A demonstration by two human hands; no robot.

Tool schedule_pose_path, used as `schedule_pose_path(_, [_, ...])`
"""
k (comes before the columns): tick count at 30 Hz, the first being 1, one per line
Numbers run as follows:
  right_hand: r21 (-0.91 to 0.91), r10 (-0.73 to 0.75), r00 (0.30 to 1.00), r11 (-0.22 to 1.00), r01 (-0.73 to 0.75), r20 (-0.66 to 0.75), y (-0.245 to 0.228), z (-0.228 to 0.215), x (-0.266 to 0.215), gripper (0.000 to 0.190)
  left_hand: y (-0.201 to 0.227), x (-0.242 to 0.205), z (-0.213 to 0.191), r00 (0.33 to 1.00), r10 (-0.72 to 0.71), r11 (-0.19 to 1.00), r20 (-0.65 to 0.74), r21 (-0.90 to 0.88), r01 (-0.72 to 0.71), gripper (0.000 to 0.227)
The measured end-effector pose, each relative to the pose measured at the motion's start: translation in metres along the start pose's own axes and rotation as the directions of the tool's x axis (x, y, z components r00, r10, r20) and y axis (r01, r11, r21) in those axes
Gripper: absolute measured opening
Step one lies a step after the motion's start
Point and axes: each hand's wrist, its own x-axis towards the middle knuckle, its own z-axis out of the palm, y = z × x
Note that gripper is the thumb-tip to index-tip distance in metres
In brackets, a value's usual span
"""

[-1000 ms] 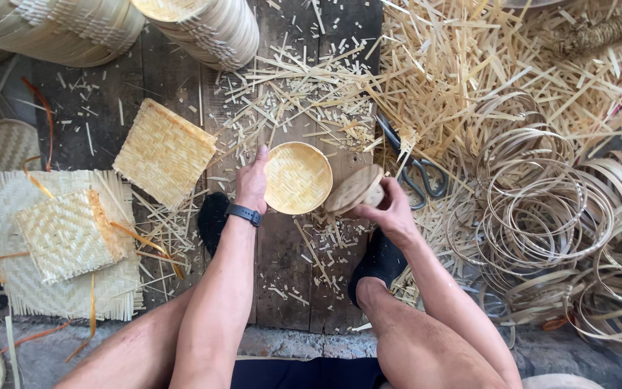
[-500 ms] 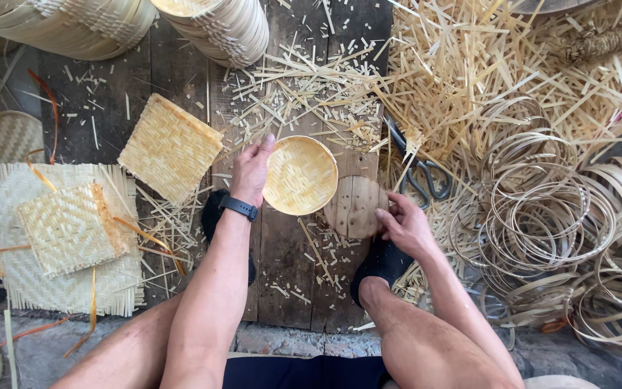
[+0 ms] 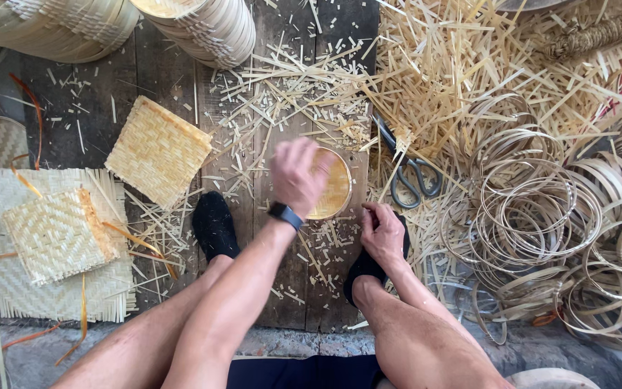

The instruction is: The person constructs circular bamboo bases by inserting woven squares into thin bamboo rings and trimming the excess material with shears.

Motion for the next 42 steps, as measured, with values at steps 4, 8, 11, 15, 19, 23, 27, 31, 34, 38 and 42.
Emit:
schedule_pose_path(4, [0.002,0.051,0.999,0.999,-0.051,0.0,-0.006,0.005,0.003,0.012,0.047,-0.047,0.006,0.976,0.189,0.98,0.108,0.048,-0.195,0.054])
schedule_pose_path(8, [-0.028,0.031,0.999,0.999,-0.031,0.011,-0.01,0.0,0.005,0.01,0.037,-0.059,0.002,0.956,0.243,0.969,0.161,-0.091,-0.231,0.027])
schedule_pose_path(11, [-0.025,0.056,0.998,0.998,-0.056,0.016,-0.011,0.001,0.004,0.01,0.007,-0.039,-0.019,0.893,0.416,0.909,0.173,-0.078,-0.409,0.027])
schedule_pose_path(15, [-0.027,0.061,0.998,0.998,-0.061,0.011,-0.008,0.003,0.005,0.011,-0.038,0.053,-0.065,0.855,0.516,0.856,-0.044,-0.001,-0.517,0.022])
schedule_pose_path(19, [-0.03,0.044,0.999,0.999,-0.044,-0.001,-0.006,0.005,0.004,0.012,-0.095,0.161,-0.12,0.857,0.462,0.876,-0.227,0.269,-0.4,0.02])
schedule_pose_path(23, [-0.056,0.098,0.994,0.994,-0.096,0.036,-0.007,0.005,0.006,0.013,-0.131,0.208,-0.141,0.915,0.361,0.9,-0.182,0.324,-0.291,0.017])
schedule_pose_path(27, [-0.065,0.114,0.992,0.992,-0.11,0.052,-0.008,0.004,0.008,0.014,-0.143,0.211,-0.141,0.951,0.289,0.938,-0.11,0.234,-0.258,0.019])
schedule_pose_path(31, [-0.081,0.139,0.987,0.988,-0.133,0.075,-0.009,0.003,0.007,0.014,-0.146,0.206,-0.14,0.954,0.285,0.937,-0.091,0.235,-0.257,0.016])
schedule_pose_path(34, [-0.072,0.136,0.988,0.989,-0.131,0.072,-0.01,0.003,0.008,0.014,-0.147,0.205,-0.141,0.961,0.265,0.945,-0.077,0.219,-0.243,0.015])
schedule_pose_path(38, [-0.055,0.117,0.992,0.992,-0.114,0.05,-0.011,0.004,0.006,0.014,-0.147,0.206,-0.139,0.963,0.251,0.95,-0.1,0.215,-0.226,0.018])
schedule_pose_path(42, [-0.045,0.132,0.99,0.99,-0.13,0.051,-0.011,0.004,0.006,0.014,-0.153,0.206,-0.139,0.976,0.21,0.962,-0.061,0.194,-0.195,0.023])
